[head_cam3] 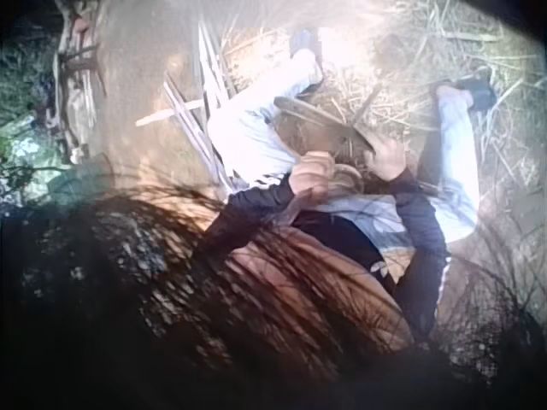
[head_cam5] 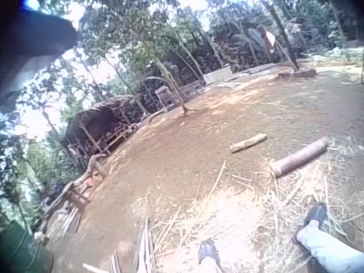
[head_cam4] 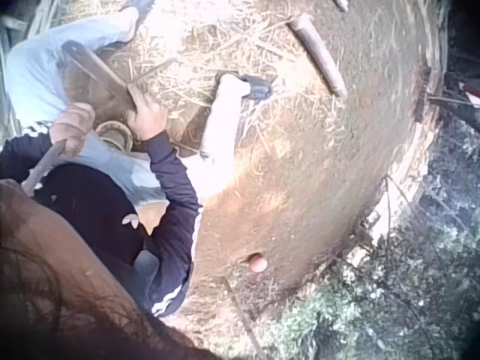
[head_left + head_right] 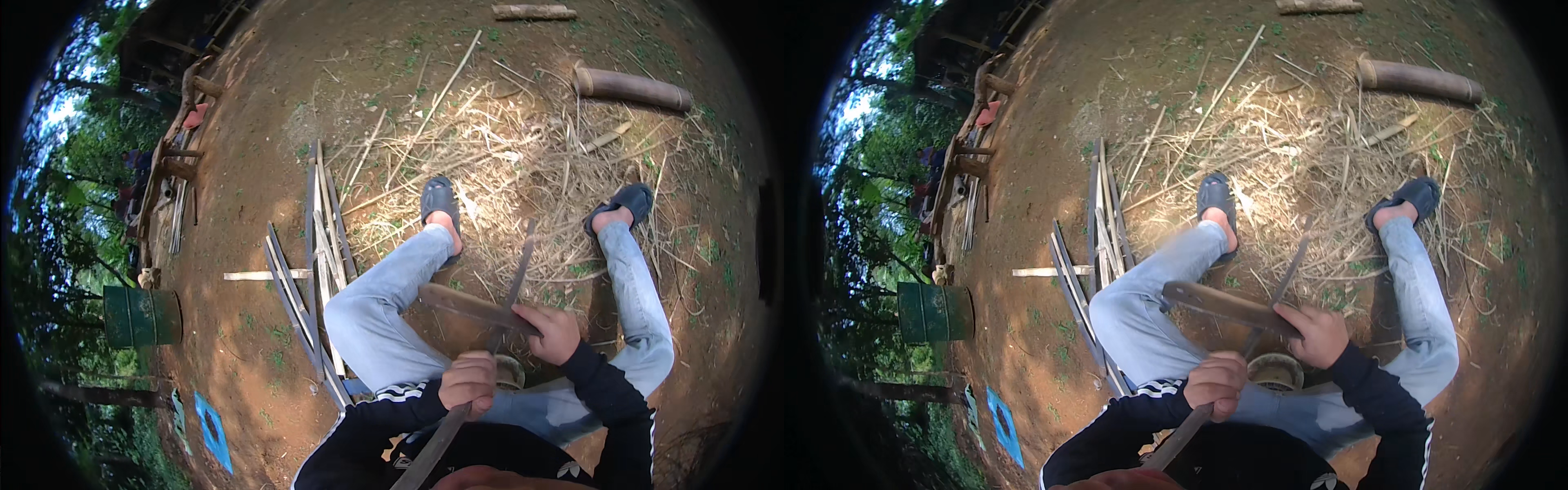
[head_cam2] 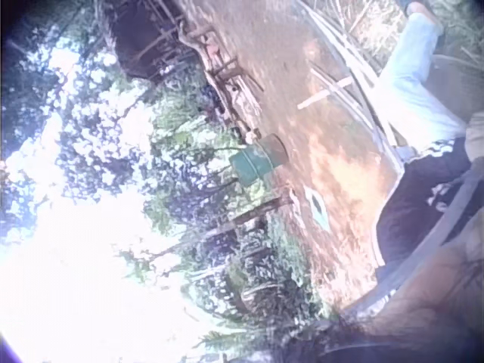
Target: The person uses a cleaver to shave and smooth the surface of a long bamboo strip, repeatedly scraping the blade along the wood while holding it by hand and sitting on the ground.
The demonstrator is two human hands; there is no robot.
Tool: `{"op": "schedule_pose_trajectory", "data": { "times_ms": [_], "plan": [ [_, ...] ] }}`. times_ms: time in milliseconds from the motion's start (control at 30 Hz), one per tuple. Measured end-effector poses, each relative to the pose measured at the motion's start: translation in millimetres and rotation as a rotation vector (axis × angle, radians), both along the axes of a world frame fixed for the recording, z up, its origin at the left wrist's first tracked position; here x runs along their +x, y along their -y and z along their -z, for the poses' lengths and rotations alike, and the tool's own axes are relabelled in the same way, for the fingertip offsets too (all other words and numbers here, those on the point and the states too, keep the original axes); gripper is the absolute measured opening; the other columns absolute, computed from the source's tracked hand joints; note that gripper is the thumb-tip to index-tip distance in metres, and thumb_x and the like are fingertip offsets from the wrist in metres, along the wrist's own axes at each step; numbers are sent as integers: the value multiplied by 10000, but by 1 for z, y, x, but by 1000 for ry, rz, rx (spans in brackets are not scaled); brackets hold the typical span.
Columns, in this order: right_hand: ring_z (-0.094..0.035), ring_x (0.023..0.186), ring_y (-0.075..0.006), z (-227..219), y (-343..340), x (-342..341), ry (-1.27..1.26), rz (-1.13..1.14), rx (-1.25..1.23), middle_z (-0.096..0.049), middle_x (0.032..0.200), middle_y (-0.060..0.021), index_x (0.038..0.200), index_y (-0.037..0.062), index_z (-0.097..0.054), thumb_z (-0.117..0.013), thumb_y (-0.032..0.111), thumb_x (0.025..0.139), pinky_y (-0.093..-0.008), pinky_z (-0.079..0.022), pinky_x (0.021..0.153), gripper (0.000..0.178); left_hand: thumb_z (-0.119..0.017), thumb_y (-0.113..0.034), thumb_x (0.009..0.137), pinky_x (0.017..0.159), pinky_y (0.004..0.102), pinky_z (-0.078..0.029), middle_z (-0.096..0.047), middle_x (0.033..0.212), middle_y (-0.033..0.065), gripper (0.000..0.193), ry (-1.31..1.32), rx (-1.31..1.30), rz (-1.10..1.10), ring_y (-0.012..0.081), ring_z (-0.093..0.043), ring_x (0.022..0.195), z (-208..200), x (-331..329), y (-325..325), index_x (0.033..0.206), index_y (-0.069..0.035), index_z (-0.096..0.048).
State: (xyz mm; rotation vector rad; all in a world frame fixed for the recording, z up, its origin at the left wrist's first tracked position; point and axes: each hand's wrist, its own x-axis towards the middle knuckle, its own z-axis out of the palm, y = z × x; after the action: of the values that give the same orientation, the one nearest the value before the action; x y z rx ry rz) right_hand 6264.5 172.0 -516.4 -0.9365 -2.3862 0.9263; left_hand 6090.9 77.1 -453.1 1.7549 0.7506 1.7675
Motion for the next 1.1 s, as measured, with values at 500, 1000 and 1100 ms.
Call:
{"op": "schedule_pose_trajectory", "data": {
  "times_ms": [500, 1000, 1100],
  "plan": [
    [-621, 686, -366, 62, -17, 36, 244, 163, -255, -628, 794, -146, 946, 83, -527, -593, 138, 712, -461, -502, 566, 250, -430, -357, 988, 421, 278, -334, -387, 606, 21, 370, 53, 103, -256, 126, -358, 411, 24, 27, -3, 771, -57, -426],
    [-583, 590, -367, 44, -3, 10, -224, 155, -322, -562, 655, -178, 824, 6, -560, -582, 69, 764, -381, -449, 530, 90, -522, -278, 925, 590, 402, -424, -472, 723, 87, 302, -28, 31, -74, 212, -485, 580, 3, 3, -2, 1070, -30, -431],
    [-573, 590, -367, 42, -6, 14, -175, 100, -340, -553, 654, -179, 822, 3, -555, -601, 89, 787, -381, -437, 527, 104, -561, -302, 877, 691, 448, -440, -497, 820, 112, 313, -305, -23, 244, 275, -517, 728, -18, -30, -8, 1022, -25, -561]
  ]
}}
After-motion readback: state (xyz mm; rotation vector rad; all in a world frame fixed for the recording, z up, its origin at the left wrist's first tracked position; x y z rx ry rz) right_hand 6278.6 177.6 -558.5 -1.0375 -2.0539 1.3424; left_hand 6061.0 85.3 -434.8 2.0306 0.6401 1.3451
